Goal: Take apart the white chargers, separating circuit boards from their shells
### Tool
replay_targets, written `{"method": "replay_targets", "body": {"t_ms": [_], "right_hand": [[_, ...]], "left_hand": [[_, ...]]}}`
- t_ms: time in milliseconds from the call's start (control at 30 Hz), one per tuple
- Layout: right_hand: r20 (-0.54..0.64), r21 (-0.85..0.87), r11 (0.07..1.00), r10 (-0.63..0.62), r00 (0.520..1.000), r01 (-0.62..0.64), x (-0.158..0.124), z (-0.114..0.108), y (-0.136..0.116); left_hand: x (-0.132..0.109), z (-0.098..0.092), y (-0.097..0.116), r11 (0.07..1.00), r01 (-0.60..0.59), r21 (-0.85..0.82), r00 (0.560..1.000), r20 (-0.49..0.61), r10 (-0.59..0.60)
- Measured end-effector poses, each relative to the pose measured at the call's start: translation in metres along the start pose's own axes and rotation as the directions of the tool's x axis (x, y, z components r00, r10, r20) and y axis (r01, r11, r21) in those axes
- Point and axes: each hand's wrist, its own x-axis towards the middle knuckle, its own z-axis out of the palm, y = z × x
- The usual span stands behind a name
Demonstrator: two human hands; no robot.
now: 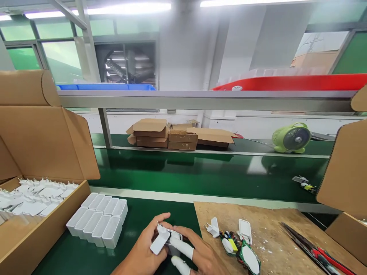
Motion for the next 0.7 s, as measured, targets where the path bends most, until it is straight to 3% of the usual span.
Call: {"method": "replay_targets", "body": {"t_ms": [267,433,567,633,700], "right_hand": [[-0.028,0.105,0.993,0.056,0.998,-0.052,0.005,-0.001,-0.005],[-0.011,0.014,0.985,0.172,0.985,-0.172,0.007,-0.006,-0.013],[-0.031,0.035,0.961,0.276,0.961,-0.275,0.005,-0.003,-0.013],[-0.015,0.107,0.963,0.252,0.968,-0.249,0.003,-0.001,-0.012],[0.017,0.065,0.97,0.233,0.972,-0.233,0.002,0.001,-0.011]], "left_hand": [[0.002,-0.017,0.003,0.986,0.07,-0.153,0.997,0.029,-0.066],[0.008,-0.025,0.021,0.98,0.069,-0.187,0.996,0.069,-0.057],[0.01,-0.025,0.02,0.981,0.054,-0.185,0.999,0.004,-0.054],[0.01,-0.025,0.016,0.984,0.057,-0.166,0.997,-0.047,-0.065],[0.011,-0.024,0.012,0.986,0.061,-0.156,0.992,-0.097,-0.077]]}}
